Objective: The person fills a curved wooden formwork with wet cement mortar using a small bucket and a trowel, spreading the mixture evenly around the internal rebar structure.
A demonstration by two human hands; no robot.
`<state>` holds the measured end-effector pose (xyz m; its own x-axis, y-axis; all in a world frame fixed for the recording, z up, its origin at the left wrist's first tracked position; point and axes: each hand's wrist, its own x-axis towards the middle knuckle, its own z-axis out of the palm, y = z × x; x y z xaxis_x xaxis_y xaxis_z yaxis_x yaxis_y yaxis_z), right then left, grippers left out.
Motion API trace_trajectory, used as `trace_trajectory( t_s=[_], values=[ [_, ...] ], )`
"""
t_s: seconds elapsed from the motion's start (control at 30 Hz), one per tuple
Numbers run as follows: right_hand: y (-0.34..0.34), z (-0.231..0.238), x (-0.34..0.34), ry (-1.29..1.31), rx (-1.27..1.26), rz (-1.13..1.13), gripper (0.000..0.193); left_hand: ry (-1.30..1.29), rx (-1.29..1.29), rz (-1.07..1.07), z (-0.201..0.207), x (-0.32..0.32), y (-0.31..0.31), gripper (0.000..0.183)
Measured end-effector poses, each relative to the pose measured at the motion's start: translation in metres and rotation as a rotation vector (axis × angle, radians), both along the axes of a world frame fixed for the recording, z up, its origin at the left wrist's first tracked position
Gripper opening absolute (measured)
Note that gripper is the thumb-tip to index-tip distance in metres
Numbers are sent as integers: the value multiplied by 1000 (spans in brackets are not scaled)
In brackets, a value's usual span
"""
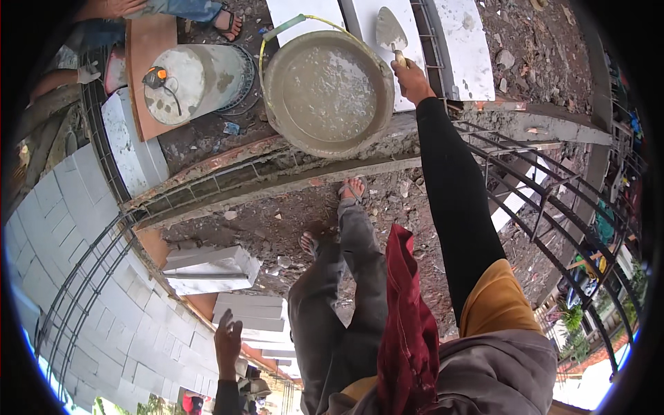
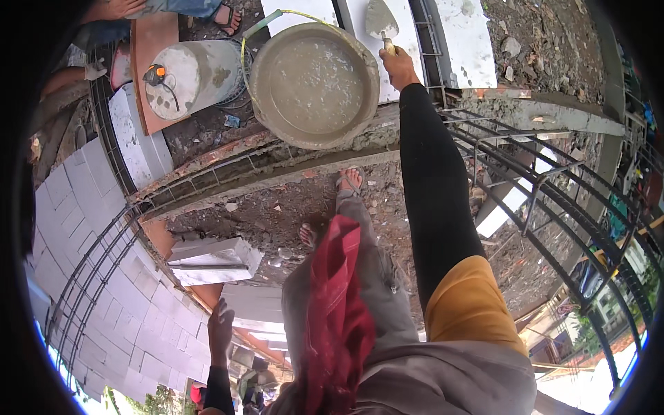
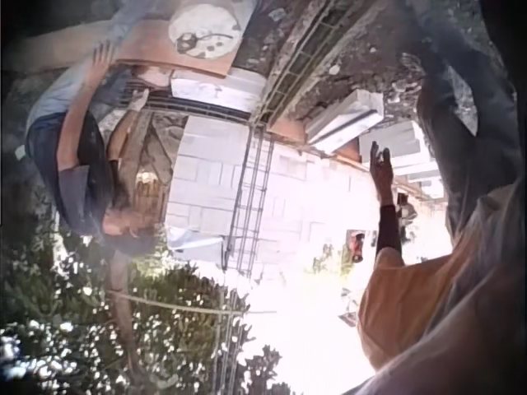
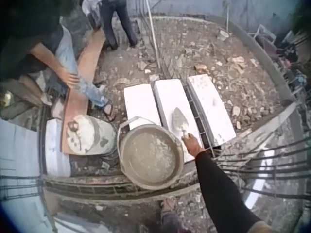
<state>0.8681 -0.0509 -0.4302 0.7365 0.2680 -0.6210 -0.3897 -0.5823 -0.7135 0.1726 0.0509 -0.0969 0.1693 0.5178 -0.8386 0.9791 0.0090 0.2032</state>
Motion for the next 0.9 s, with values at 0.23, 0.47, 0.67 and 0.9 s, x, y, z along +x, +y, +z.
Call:
trace_trajectory(
  t_s=[0.23,0.47,0.67,0.9],
  values=[
    [-61,-41,17,-230,-152,316,48,-785,324,-293,-140,399,147,77],
    [-22,-37,27,-526,-502,847,45,-761,523,-556,-153,543,155,46],
    [-48,-23,38,-1162,-503,598,44,-774,105,-485,-91,479,41,34],
    [-41,82,-146,-346,55,-466,50,-692,82,-686,-80,479,31,40]
  ],
)
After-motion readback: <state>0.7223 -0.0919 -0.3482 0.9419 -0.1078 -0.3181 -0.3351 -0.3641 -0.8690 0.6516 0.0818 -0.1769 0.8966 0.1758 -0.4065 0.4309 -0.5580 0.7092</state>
